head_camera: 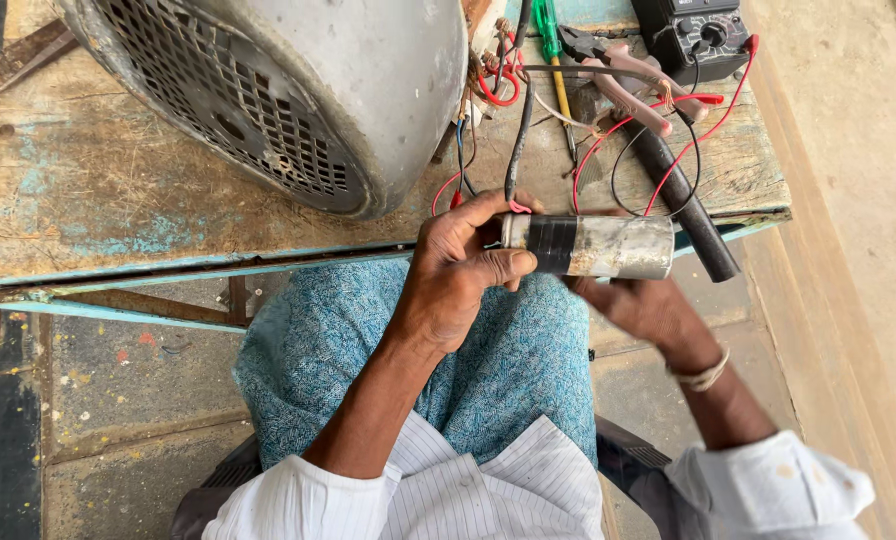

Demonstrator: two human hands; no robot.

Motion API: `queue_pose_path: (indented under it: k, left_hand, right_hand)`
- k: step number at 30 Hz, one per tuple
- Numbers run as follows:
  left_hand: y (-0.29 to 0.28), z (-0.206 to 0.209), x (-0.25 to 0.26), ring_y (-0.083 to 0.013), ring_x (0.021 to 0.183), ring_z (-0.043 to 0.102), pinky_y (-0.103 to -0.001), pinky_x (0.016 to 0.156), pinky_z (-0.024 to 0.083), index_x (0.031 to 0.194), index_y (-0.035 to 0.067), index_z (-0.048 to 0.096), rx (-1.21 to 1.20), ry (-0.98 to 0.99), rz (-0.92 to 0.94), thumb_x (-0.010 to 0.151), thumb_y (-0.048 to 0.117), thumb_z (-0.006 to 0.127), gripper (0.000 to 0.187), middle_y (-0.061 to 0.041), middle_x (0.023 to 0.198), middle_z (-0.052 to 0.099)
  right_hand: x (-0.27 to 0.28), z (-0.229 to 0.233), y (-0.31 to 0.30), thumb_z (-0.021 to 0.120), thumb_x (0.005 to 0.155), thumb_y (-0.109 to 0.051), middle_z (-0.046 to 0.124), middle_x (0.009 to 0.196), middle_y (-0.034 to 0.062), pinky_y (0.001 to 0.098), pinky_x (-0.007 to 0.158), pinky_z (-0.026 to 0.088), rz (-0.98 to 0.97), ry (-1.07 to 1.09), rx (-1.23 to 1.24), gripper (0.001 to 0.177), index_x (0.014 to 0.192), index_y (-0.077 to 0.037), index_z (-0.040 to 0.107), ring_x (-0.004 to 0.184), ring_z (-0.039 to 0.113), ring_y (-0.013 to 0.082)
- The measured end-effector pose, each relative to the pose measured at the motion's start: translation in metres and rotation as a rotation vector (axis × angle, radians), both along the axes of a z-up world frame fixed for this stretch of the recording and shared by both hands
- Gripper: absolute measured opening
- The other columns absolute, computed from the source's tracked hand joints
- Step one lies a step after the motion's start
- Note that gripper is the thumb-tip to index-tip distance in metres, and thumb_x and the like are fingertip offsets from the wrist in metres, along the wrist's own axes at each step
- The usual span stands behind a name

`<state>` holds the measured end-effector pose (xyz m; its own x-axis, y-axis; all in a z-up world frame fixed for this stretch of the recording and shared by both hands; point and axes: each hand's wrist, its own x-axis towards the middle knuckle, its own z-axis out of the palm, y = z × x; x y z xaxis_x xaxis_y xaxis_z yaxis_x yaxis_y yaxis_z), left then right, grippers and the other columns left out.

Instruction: The person wraps electrical tape around a cylindrical component and connects wires to an electric motor on a workbench.

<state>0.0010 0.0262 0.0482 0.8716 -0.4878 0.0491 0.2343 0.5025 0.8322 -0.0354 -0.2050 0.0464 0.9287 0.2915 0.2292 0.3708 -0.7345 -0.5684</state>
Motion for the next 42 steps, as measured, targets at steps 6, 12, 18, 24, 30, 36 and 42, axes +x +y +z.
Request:
queue_pose_path:
  k: [6,12,18,24,30,36,42]
  left_hand:
    - [-0.021,-0.006,-0.012,-0.0084,0.084,0.061,-0.024,0.075,0.054,0.128,-0.001,0.062,-0.095,-0.006,0.078,0.083,-0.006,0.069,0.047,-0.005,0.101,0.068]
    - [-0.023,-0.006,-0.019,-0.0101,0.098,0.057,-0.027,0.081,0.053,0.123,0.004,0.051,0.057,-0.285,0.057,0.090,0.006,0.069,0.038,-0.001,0.117,0.056]
    - [-0.023,-0.002,-0.024,-0.0136,0.100,0.064,-0.029,0.089,0.055,0.124,0.004,0.058,0.214,-0.428,0.102,0.090,0.022,0.076,0.043,-0.004,0.107,0.065]
    - [-0.051,0.005,-0.025,-0.0153,0.067,0.059,-0.034,0.059,0.052,0.085,0.002,0.059,0.425,-0.316,0.616,0.092,0.031,0.076,0.034,-0.007,0.077,0.060]
    - [-0.061,-0.002,-0.007,-0.0171,0.059,0.048,-0.038,0.057,0.042,0.077,0.001,0.052,0.463,-0.356,0.764,0.105,0.025,0.061,0.038,-0.010,0.067,0.053]
    - [-0.062,-0.006,0.014,-0.0160,0.053,0.042,-0.040,0.054,0.037,0.069,0.003,0.051,0.399,-0.320,0.888,0.104,0.021,0.058,0.040,-0.008,0.057,0.047]
    - [-0.051,-0.017,0.023,-0.0124,0.050,0.036,-0.037,0.050,0.031,0.066,0.002,0.052,0.424,-0.303,0.875,0.101,0.019,0.061,0.041,-0.005,0.052,0.040]
  right_hand:
    - [-0.058,-0.005,0.044,0.054,0.100,-0.054,0.070,0.086,0.0020,0.0281,0.073,0.044,-0.321,0.265,0.549,0.052,0.103,-0.007,0.075,0.078,0.055,0.0094]
    - [-0.061,-0.005,0.057,0.048,0.106,-0.059,0.069,0.078,0.0041,0.0299,0.084,0.047,-0.481,0.141,0.757,0.063,0.086,-0.005,0.073,0.079,0.060,0.0109]
    - [-0.064,-0.022,0.060,0.054,0.104,-0.049,0.066,0.073,0.0028,0.0303,0.065,0.041,-0.585,0.132,0.708,0.053,0.084,-0.004,0.074,0.067,0.051,0.0107]
    - [-0.066,-0.012,0.072,0.056,0.111,-0.037,0.058,0.086,0.0009,0.0263,0.069,0.042,-0.431,0.054,0.615,0.041,0.093,-0.002,0.067,0.078,0.049,0.0090]
    - [-0.066,0.006,0.080,0.057,0.107,-0.033,0.056,0.076,0.0018,0.0283,0.075,0.041,-0.469,0.100,0.582,0.034,0.095,-0.004,0.070,0.072,0.048,0.0124]
    - [-0.084,-0.003,0.085,0.056,0.109,-0.033,0.058,0.086,0.0017,0.0285,0.080,0.039,-0.476,0.054,0.535,0.033,0.096,-0.007,0.071,0.087,0.044,0.0125]
    - [-0.113,-0.006,0.092,0.051,0.109,-0.039,0.066,0.108,0.0025,0.0295,0.088,0.044,-0.346,0.012,0.653,0.038,0.108,-0.007,0.072,0.097,0.049,0.0129]
